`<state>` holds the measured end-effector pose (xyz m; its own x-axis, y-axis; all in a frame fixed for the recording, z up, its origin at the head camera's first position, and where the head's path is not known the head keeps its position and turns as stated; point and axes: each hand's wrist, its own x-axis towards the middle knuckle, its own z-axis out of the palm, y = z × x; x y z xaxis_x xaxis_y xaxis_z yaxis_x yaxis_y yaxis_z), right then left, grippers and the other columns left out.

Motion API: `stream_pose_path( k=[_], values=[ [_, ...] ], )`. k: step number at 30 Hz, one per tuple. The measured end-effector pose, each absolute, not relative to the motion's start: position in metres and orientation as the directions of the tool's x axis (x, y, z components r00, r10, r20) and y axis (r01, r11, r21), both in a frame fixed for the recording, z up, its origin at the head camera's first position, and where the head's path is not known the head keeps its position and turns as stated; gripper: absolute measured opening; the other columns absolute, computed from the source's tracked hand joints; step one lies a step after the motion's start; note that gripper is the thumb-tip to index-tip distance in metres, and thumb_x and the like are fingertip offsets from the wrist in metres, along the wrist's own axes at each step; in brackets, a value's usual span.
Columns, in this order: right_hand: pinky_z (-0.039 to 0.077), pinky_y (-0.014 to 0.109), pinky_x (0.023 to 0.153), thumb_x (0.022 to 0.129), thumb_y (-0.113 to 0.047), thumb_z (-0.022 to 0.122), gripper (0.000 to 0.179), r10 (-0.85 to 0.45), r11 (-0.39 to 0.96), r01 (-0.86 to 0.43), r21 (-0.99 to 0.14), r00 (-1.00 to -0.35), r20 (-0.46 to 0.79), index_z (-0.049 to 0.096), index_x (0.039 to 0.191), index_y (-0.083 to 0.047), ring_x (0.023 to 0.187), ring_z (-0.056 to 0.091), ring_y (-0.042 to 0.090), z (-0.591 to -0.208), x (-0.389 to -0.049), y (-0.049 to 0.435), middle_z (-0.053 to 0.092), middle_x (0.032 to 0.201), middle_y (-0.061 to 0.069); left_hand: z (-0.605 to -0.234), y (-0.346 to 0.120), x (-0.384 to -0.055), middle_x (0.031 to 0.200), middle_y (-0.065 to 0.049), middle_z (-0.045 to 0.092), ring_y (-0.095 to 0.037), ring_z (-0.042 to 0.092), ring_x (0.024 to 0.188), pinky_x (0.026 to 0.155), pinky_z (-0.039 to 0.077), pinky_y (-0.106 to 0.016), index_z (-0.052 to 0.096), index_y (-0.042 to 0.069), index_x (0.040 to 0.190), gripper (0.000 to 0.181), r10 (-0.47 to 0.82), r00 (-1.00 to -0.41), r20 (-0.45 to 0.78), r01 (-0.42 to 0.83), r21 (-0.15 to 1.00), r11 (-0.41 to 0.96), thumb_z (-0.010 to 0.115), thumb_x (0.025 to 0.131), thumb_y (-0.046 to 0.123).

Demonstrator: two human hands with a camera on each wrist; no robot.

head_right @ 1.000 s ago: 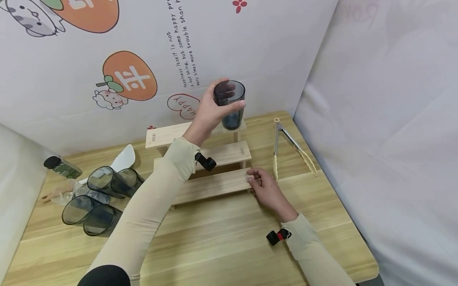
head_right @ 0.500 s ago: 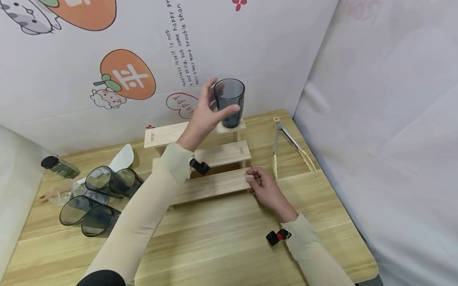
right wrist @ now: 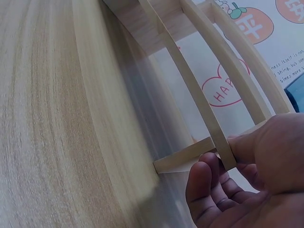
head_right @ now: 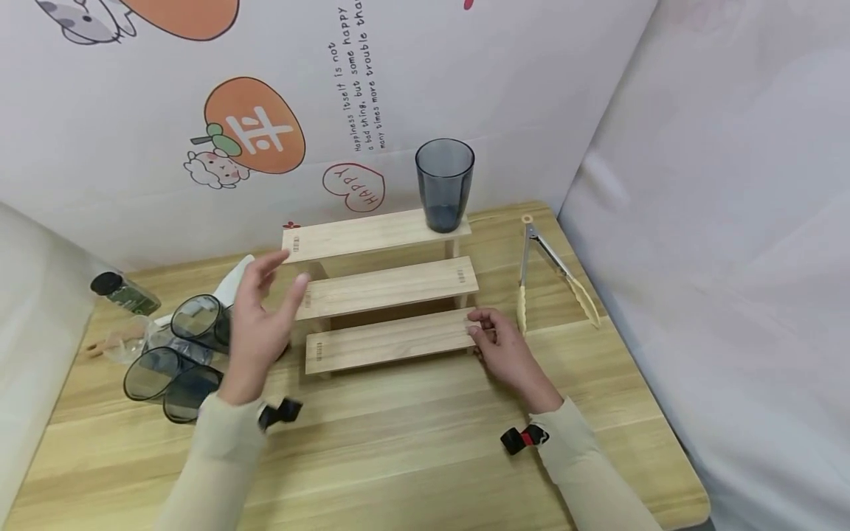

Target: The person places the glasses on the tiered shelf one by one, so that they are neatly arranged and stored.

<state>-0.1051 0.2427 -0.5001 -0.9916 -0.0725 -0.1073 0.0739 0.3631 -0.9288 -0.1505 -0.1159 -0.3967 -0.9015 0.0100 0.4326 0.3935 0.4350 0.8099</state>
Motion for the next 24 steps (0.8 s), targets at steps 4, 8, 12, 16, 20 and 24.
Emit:
stream_pose_path(
  k=[4, 8, 12, 16, 20, 24],
  values=[
    [0.056, 0.034, 0.069, 0.107, -0.013, 0.053, 0.03, -0.075, 0.375, 0.069, -0.925, -0.992, -0.104, 0.053, 0.132, 0.003, 0.082, 0.061, 0.031, -0.501, -0.105, 0.241, 0.057, 0.109, 0.02, -0.41, -0.165, -0.123, 0.136, -0.015, 0.056, -0.036, 0.044, 0.129, 0.106, 0.031, -0.057, 0.056, 0.004, 0.137, 0.052, -0.001, -0.891, 0.454, 0.333, 0.657, 0.676, 0.074, 0.095, 0.028],
    [0.056, 0.033, 0.067, 0.107, -0.014, 0.054, 0.03, -0.066, 0.37, 0.071, -0.926, -0.993, -0.103, 0.053, 0.132, 0.002, 0.081, 0.061, 0.032, -0.501, -0.105, 0.24, 0.057, 0.109, 0.02, -0.416, -0.193, -0.116, 0.142, -0.028, 0.045, -0.049, 0.032, 0.134, 0.107, 0.022, -0.065, 0.05, -0.001, 0.14, 0.061, 0.04, -0.927, 0.374, 0.258, 0.556, 0.79, 0.075, 0.094, 0.029],
    [0.056, 0.034, 0.068, 0.107, -0.013, 0.053, 0.03, -0.085, 0.36, 0.062, -0.931, -0.991, -0.099, 0.052, 0.132, 0.004, 0.081, 0.06, 0.031, -0.502, -0.106, 0.24, 0.056, 0.108, 0.021, -0.419, -0.201, -0.12, 0.151, -0.031, 0.034, -0.051, 0.015, 0.143, 0.112, 0.006, -0.068, 0.041, 0.001, 0.149, 0.072, 0.06, -0.979, 0.197, 0.158, 0.533, 0.831, 0.073, 0.095, 0.038],
    [0.056, 0.034, 0.068, 0.107, -0.011, 0.053, 0.029, -0.102, 0.365, 0.047, -0.93, -0.991, -0.09, 0.052, 0.131, 0.005, 0.08, 0.06, 0.033, -0.505, -0.108, 0.237, 0.055, 0.106, 0.021, -0.42, -0.201, -0.122, 0.144, -0.031, 0.044, -0.051, 0.014, 0.143, 0.111, -0.01, -0.066, 0.039, 0.003, 0.151, 0.075, 0.045, -0.99, 0.135, 0.105, 0.481, 0.871, 0.074, 0.094, 0.038],
    [0.056, 0.035, 0.068, 0.107, -0.01, 0.052, 0.029, -0.088, 0.372, 0.048, -0.927, -0.992, -0.087, 0.052, 0.131, 0.005, 0.08, 0.06, 0.034, -0.504, -0.107, 0.239, 0.056, 0.106, 0.021, -0.415, -0.194, -0.12, 0.133, -0.03, 0.054, -0.051, 0.02, 0.14, 0.108, -0.013, -0.067, 0.04, 0.004, 0.151, 0.077, 0.054, -0.99, 0.132, 0.106, 0.43, 0.897, 0.076, 0.092, 0.038],
    [0.057, 0.037, 0.068, 0.107, -0.006, 0.05, 0.029, -0.076, 0.375, 0.05, -0.926, -0.993, -0.085, 0.05, 0.132, 0.009, 0.08, 0.06, 0.037, -0.502, -0.106, 0.242, 0.056, 0.106, 0.023, -0.413, -0.182, -0.11, 0.14, -0.028, 0.049, -0.049, 0.022, 0.14, 0.11, -0.005, -0.067, 0.035, 0.004, 0.154, 0.083, 0.112, -0.982, 0.154, 0.173, 0.478, 0.861, 0.078, 0.091, 0.037]
  ],
)
